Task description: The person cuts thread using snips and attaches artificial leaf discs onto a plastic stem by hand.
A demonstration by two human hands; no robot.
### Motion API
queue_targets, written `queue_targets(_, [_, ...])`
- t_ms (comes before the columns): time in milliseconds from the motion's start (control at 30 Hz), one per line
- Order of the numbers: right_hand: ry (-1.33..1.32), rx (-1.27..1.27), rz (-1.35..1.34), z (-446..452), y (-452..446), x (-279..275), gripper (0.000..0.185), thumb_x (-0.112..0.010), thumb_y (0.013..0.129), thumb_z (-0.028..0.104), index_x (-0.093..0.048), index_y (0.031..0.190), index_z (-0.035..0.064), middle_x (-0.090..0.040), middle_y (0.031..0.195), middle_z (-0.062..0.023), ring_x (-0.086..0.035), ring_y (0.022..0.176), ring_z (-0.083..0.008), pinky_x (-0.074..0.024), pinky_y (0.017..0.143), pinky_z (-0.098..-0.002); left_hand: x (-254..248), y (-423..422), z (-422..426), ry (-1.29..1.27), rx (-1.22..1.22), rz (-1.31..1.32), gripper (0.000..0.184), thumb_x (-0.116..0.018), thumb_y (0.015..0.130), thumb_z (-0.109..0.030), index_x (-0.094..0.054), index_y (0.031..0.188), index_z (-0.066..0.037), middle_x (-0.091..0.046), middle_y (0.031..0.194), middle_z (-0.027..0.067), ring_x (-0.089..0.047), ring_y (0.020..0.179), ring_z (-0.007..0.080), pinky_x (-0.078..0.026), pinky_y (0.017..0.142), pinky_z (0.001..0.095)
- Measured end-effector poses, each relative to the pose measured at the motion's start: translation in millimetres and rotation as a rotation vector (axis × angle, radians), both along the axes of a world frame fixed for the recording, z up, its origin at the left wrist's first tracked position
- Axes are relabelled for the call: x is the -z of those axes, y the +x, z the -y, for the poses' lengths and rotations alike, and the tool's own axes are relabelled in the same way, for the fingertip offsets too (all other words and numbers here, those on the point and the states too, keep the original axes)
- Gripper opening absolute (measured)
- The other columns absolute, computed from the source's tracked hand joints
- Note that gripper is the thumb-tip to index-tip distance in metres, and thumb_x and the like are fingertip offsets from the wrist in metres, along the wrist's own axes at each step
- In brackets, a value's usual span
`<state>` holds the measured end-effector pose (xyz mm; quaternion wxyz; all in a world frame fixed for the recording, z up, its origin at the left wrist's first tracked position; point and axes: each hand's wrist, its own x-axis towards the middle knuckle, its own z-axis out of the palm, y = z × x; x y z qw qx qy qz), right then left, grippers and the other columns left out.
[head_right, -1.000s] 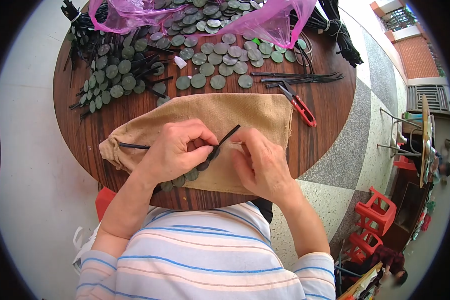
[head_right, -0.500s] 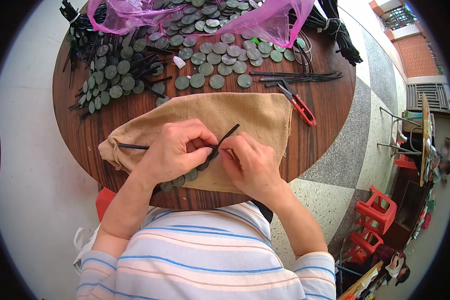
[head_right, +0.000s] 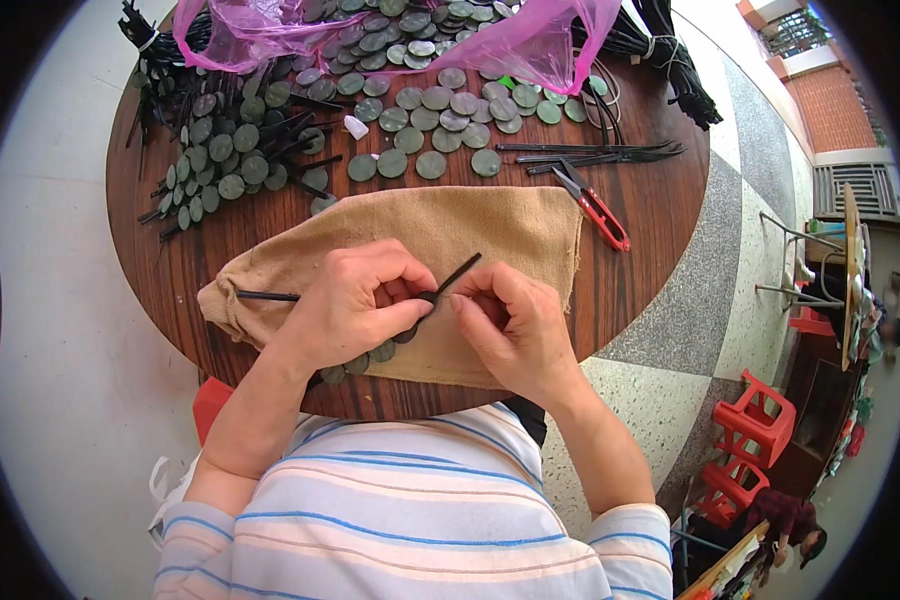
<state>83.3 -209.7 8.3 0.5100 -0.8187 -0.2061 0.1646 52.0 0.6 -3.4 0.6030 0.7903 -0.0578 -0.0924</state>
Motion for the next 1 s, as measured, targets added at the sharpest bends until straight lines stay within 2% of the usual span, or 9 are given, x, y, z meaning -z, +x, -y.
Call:
queue_targets(267, [0.029,-0.006,0.056,-4.6,1.5,-1.2,0.008,-0.069,0.087,0.002,-0.063,0.091,0.0000,-0.063,0.072,-0.0061,-0.055,0.058,-0.0108,-0.0441,0.053,-0.0261,2.8,-1.0,1.8,0.032,-0.007,0.054,0.014,-0.072,0.079,0.003,-0.070,0.093,0.002,-0.066,0.084,0.0064,-0.066,0.069,0.0114,-0.052,0.060,0.0248])
queue_targets(467, [-0.026,0.050,0.037,-2.5,3.2,1.2,0.013,-0.069,0.086,0.002,-0.064,0.099,0.0000,-0.060,0.069,-0.0061,-0.053,0.056,-0.0112,-0.0429,0.052,-0.0274,-0.4,-1.2,2.3,-0.008,-0.033,-0.007,0.012,-0.071,0.080,0.003,-0.067,0.092,0.002,-0.066,0.082,0.0054,-0.064,0.068,0.0096,-0.051,0.060,0.0240])
queue_targets(567, [-0.063,-0.044,0.071,-1.4,3.6,-4.8,0.019,-0.071,0.085,0.004,-0.065,0.103,0.0014,-0.059,0.070,-0.0066,-0.052,0.056,-0.0126,-0.0424,0.052,-0.0285,-2.5,-0.6,2.1,-0.017,-0.039,-0.032,0.013,-0.072,0.080,0.002,-0.066,0.091,0.002,-0.066,0.079,0.0042,-0.063,0.068,0.0088,-0.051,0.059,0.0234])
queue_targets(667, [-0.131,-0.096,0.155,-9.8,2.7,-5.0,0.019,-0.071,0.084,0.004,-0.066,0.102,0.0030,-0.061,0.073,-0.0088,-0.058,0.059,-0.0175,-0.0454,0.054,-0.0307,-1.6,-0.3,2.4,-0.018,-0.045,-0.027,0.013,-0.072,0.081,0.001,-0.064,0.091,0.000,-0.066,0.076,0.0030,-0.062,0.066,0.0079,-0.050,0.057,0.0228])
queue_targets(767, [-0.085,-0.096,0.261,-11.7,2.3,7.9,0.015,-0.070,0.084,0.003,-0.066,0.099,0.0038,-0.064,0.076,-0.0108,-0.064,0.065,-0.0230,-0.0485,0.058,-0.0330,-0.3,-0.6,1.6,0.003,-0.041,-0.015,0.014,-0.072,0.081,0.000,-0.063,0.091,0.000,-0.065,0.074,0.0022,-0.061,0.065,0.0072,-0.050,0.057,0.0226])
queue_targets(867, [-0.082,-0.077,0.178,-14.0,3.2,1.0,0.010,-0.067,0.085,0.000,-0.065,0.094,0.0022,-0.065,0.078,-0.0121,-0.067,0.070,-0.0253,-0.0504,0.061,-0.0342,-0.8,-0.5,1.9,0.002,-0.040,-0.017,0.013,-0.073,0.082,0.000,-0.062,0.090,0.000,-0.065,0.074,0.0020,-0.061,0.065,0.0068,-0.049,0.057,0.0224])
queue_targets(1000, [-0.051,0.025,0.148,-7.8,7.4,-3.2,0.007,-0.066,0.086,-0.001,-0.063,0.092,0.0006,-0.065,0.077,-0.0121,-0.066,0.067,-0.0245,-0.0499,0.060,-0.0335,-0.9,-0.9,2.5,-0.004,-0.045,-0.015,0.013,-0.072,0.082,0.001,-0.063,0.091,0.000,-0.065,0.074,0.0020,-0.061,0.066,0.0066,-0.049,0.056,0.0222])
